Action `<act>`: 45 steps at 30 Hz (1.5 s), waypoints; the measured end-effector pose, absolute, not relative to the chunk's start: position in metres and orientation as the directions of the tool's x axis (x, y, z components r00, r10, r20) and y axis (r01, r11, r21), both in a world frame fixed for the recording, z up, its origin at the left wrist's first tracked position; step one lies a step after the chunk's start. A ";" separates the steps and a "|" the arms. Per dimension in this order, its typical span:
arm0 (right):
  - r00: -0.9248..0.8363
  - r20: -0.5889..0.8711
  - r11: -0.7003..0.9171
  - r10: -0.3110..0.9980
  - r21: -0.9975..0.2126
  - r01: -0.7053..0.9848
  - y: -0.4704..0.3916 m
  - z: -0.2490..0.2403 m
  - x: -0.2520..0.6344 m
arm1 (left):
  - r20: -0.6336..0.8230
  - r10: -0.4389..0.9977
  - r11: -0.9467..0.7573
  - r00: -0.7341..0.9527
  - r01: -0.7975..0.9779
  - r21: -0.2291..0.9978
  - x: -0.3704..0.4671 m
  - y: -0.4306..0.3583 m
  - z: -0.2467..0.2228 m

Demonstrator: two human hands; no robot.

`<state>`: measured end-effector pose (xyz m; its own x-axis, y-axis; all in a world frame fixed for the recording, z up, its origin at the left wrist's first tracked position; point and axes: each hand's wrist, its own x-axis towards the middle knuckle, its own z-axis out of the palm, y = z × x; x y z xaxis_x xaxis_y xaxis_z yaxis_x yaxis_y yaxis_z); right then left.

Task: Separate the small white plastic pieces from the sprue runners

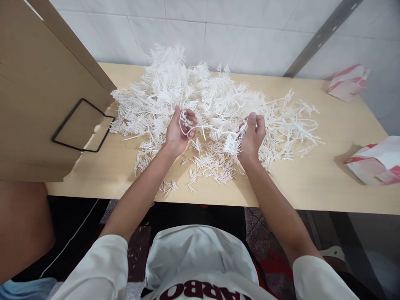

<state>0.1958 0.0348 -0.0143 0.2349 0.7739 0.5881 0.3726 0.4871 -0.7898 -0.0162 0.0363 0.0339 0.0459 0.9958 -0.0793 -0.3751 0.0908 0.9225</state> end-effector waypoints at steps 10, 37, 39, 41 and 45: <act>0.075 0.750 0.518 0.658 -0.522 0.678 -0.001 0.022 0.170 | 0.057 0.998 -0.060 -0.021 -0.412 0.909 -0.020 0.034 0.037; -0.012 0.525 0.503 0.851 -0.809 0.303 -0.001 0.013 0.159 | 0.242 0.955 -0.228 0.174 -0.097 0.969 -0.004 0.023 0.027; -0.056 0.534 0.518 0.844 -0.782 0.347 0.002 0.012 0.160 | 0.164 0.979 -0.138 0.123 -0.195 0.971 -0.005 0.024 0.029; -0.110 0.550 0.541 0.828 -0.733 0.412 0.005 0.010 0.163 | 0.068 0.995 -0.048 0.067 -0.273 0.961 -0.009 0.026 0.033; -0.226 0.472 0.515 0.852 -0.678 0.524 0.009 0.008 0.168 | -0.007 1.000 0.010 0.008 -0.387 0.922 -0.018 0.031 0.038</act>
